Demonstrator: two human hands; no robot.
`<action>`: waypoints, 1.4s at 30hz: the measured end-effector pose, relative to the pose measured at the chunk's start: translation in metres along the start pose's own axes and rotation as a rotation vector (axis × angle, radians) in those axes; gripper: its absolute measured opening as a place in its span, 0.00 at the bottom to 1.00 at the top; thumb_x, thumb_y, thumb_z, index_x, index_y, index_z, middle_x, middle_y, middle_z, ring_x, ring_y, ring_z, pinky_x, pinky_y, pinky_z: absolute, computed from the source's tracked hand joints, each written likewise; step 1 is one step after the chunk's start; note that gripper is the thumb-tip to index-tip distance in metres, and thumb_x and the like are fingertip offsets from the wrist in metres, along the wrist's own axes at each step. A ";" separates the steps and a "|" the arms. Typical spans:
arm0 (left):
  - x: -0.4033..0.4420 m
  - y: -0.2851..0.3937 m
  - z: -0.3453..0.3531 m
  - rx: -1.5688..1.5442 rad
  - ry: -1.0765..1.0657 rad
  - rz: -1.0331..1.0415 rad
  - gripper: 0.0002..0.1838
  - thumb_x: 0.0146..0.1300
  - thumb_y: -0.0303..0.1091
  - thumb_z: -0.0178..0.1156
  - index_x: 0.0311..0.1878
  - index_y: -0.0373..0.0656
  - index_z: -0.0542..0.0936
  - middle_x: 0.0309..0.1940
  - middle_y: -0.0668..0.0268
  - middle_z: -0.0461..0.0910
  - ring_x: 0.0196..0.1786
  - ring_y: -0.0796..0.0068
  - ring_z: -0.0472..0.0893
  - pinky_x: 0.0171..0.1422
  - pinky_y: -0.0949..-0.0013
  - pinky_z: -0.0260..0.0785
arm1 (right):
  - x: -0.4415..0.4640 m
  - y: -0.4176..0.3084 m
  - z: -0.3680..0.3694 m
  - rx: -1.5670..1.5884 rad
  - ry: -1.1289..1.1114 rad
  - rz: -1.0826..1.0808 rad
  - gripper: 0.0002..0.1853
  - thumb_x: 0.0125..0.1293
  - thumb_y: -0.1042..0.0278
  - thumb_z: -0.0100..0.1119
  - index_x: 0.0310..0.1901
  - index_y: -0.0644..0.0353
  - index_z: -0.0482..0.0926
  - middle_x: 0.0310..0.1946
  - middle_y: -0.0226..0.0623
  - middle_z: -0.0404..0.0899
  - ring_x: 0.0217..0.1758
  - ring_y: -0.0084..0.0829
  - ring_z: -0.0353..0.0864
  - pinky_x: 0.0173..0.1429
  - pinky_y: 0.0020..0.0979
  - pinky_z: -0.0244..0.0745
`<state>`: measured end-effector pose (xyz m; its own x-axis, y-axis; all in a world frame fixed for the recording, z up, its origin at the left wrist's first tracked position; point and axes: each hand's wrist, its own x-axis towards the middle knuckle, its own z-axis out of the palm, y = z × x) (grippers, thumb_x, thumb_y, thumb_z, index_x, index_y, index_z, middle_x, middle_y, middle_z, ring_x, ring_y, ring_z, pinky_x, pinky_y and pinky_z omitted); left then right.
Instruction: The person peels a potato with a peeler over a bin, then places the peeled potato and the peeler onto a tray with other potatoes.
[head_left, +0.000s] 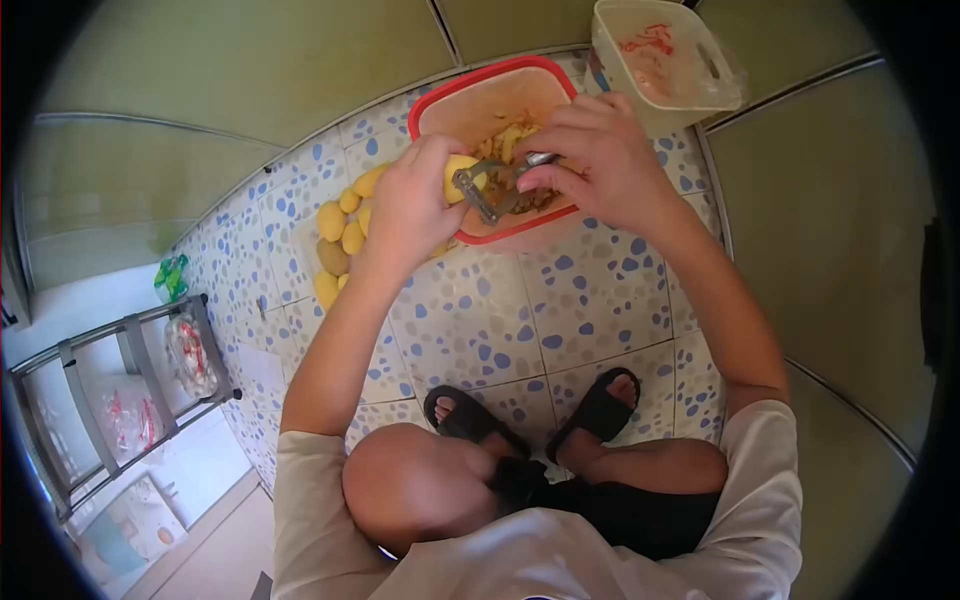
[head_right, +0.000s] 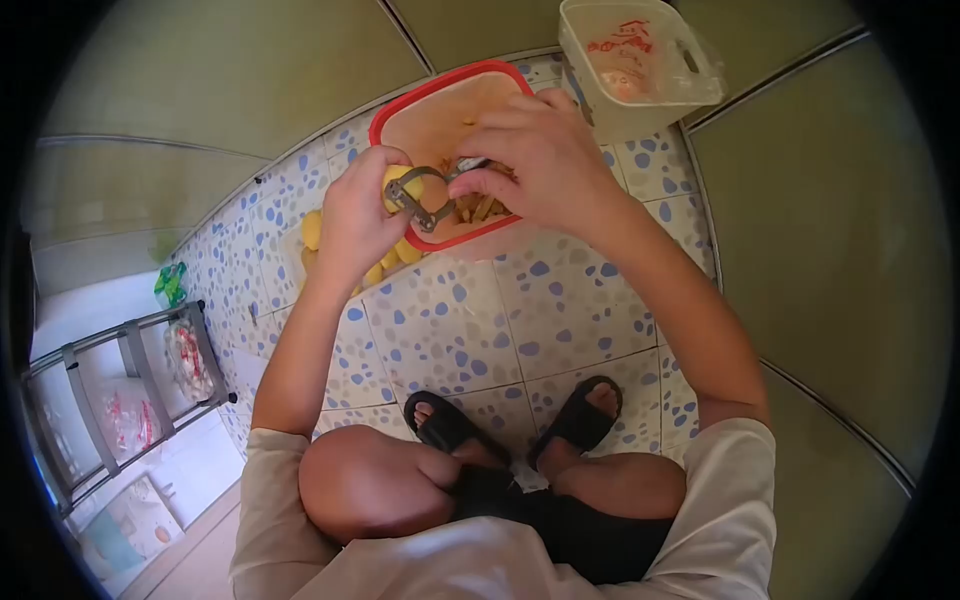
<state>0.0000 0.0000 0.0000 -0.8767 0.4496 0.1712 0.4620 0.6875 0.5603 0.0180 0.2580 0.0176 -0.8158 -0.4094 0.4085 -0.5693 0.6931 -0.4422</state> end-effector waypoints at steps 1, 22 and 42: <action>-0.001 -0.003 0.001 -0.007 0.038 0.029 0.20 0.56 0.25 0.73 0.51 0.46 0.77 0.49 0.60 0.86 0.48 0.57 0.87 0.53 0.56 0.80 | -0.001 0.006 0.001 -0.030 0.038 0.002 0.14 0.61 0.51 0.76 0.42 0.49 0.90 0.37 0.25 0.87 0.47 0.33 0.83 0.59 0.41 0.67; -0.012 0.013 0.008 -1.126 0.056 -0.520 0.26 0.87 0.57 0.39 0.54 0.42 0.75 0.32 0.62 0.81 0.25 0.76 0.77 0.23 0.77 0.61 | -0.001 -0.002 0.001 0.122 0.110 0.038 0.14 0.61 0.52 0.77 0.43 0.49 0.91 0.37 0.23 0.87 0.44 0.31 0.81 0.57 0.37 0.64; -0.011 0.013 0.012 -0.907 0.032 -0.469 0.23 0.86 0.52 0.44 0.47 0.42 0.77 0.30 0.67 0.79 0.25 0.81 0.75 0.25 0.77 0.63 | 0.002 -0.001 -0.002 0.136 -0.071 0.096 0.14 0.61 0.50 0.76 0.41 0.50 0.91 0.33 0.25 0.84 0.46 0.31 0.82 0.59 0.37 0.63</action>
<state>0.0172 0.0106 -0.0047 -0.9524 0.2218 -0.2091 -0.1928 0.0932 0.9768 0.0169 0.2575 0.0205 -0.8695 -0.3893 0.3039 -0.4930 0.6465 -0.5822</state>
